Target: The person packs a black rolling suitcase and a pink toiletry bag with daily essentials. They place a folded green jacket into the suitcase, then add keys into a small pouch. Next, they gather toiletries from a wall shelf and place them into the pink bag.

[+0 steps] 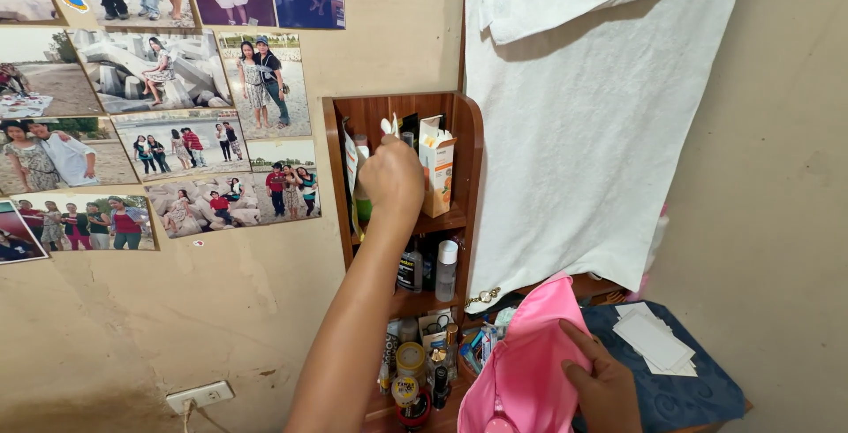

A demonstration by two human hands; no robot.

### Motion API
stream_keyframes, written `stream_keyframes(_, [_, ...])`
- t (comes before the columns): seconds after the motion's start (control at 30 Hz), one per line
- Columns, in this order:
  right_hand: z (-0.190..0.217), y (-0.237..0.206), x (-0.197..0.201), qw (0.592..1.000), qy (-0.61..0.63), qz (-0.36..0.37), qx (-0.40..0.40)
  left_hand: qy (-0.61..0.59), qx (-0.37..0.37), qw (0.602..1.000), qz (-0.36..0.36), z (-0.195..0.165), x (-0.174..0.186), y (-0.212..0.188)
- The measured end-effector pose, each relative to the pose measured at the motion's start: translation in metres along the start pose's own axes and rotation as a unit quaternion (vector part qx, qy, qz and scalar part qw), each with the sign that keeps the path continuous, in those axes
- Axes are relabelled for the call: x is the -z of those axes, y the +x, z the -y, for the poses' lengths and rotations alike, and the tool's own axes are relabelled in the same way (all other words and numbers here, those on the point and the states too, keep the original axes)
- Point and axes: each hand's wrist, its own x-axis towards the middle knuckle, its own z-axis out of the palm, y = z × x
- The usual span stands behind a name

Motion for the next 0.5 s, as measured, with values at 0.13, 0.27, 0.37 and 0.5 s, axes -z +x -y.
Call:
stream_keyframes(0.13, [0.005, 0.001, -0.005, 1.000, 0.020, 0.005, 0.011, -0.244, -0.087, 0.959, -0.120, 0.000, 0.021, -0.030])
stream_keyframes(0.27, [0.016, -0.007, -0.017, 0.991, 0.072, -0.030, -0.105, -0.763, 0.112, 0.636, 0.027, -0.005, 0.025, -0.056])
stream_keyframes(0.37, [0.029, -0.012, -0.020, 0.991, 0.100, -0.022, -0.089, -0.824, 0.207, 0.511, 0.131, -0.012, 0.017, -0.086])
stream_keyframes(0.5, [0.046, -0.018, -0.025, 0.984, 0.138, -0.020, -0.112, -0.867, 0.229, 0.371, 0.243, -0.009, 0.001, -0.107])
